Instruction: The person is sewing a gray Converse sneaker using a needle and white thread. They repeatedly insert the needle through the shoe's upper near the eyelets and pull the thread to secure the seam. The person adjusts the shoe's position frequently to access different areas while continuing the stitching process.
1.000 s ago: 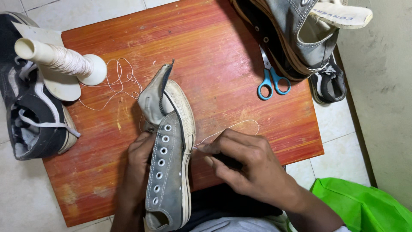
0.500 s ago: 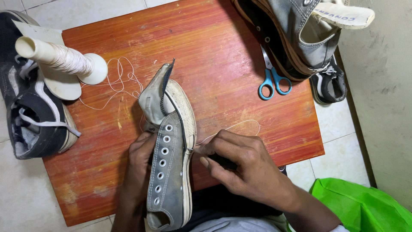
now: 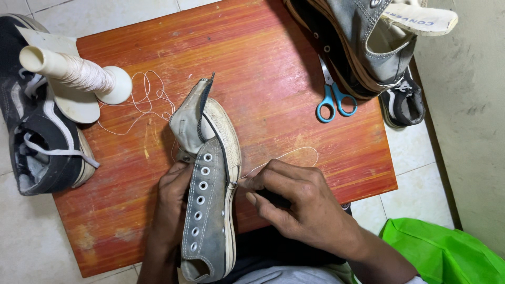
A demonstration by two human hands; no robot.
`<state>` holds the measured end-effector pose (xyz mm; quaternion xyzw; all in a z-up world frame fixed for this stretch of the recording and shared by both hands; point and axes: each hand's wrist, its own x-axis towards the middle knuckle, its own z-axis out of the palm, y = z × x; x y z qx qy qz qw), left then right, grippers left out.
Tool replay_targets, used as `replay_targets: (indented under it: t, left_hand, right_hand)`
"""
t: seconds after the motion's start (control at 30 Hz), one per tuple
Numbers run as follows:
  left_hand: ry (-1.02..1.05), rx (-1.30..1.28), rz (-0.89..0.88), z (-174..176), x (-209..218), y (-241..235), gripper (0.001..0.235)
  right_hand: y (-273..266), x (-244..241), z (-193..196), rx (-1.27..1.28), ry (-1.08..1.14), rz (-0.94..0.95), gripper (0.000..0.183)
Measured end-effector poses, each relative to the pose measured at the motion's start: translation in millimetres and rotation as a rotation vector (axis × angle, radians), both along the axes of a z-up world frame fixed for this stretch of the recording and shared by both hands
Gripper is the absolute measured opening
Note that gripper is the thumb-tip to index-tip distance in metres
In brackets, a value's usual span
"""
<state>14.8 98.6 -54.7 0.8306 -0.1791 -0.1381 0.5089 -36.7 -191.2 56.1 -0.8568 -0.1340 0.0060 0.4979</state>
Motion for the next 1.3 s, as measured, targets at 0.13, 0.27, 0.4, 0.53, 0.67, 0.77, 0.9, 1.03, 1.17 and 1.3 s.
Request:
replay_targets:
  t: [0.13, 0.27, 0.4, 0.53, 0.67, 0.77, 0.9, 1.03, 1.17, 1.3]
  left_hand:
    - [-0.019, 0.008, 0.009, -4, -2, 1, 0.037]
    - [-0.039, -0.001, -0.008, -3, 0, -1, 0.016]
    - [-0.042, 0.014, -0.007, -4, -1, 0, 0.024]
    - [-0.038, 0.018, -0.008, 5, 0, -4, 0.020]
    - [-0.071, 0.046, -0.074, 21, 4, -7, 0.012]
    - [-0.136, 0.093, -0.205, 42, 14, -12, 0.014]
    - [-0.183, 0.197, -0.386, 56, 22, -23, 0.031]
    - [-0.293, 0.310, -0.509, 46, 23, -37, 0.017]
    - [-0.373, 0.542, -0.537, 51, 21, -54, 0.035]
    - [-0.340, 0.720, -0.516, 55, 24, -61, 0.051]
  right_hand:
    - [-1, 0, -1, 0.013, -0.003, 0.004, 0.018]
    - [-2, -1, -1, 0.000, -0.003, 0.010, 0.019]
    - [-1, 0, 1, 0.012, -0.004, 0.008, 0.018]
    - [-1, 0, 1, -0.001, -0.012, 0.005, 0.018]
    - [-4, -2, -1, -0.020, 0.001, 0.015, 0.019]
    - [-9, -4, -4, -0.029, 0.009, 0.018, 0.018]
    - [-20, -10, -19, -0.011, 0.028, -0.024, 0.017]
    - [-31, -17, -47, -0.029, 0.026, -0.070, 0.016]
    - [-38, -20, -64, -0.037, 0.041, -0.102, 0.017]
    - [-36, -16, -61, -0.052, 0.034, -0.114, 0.012]
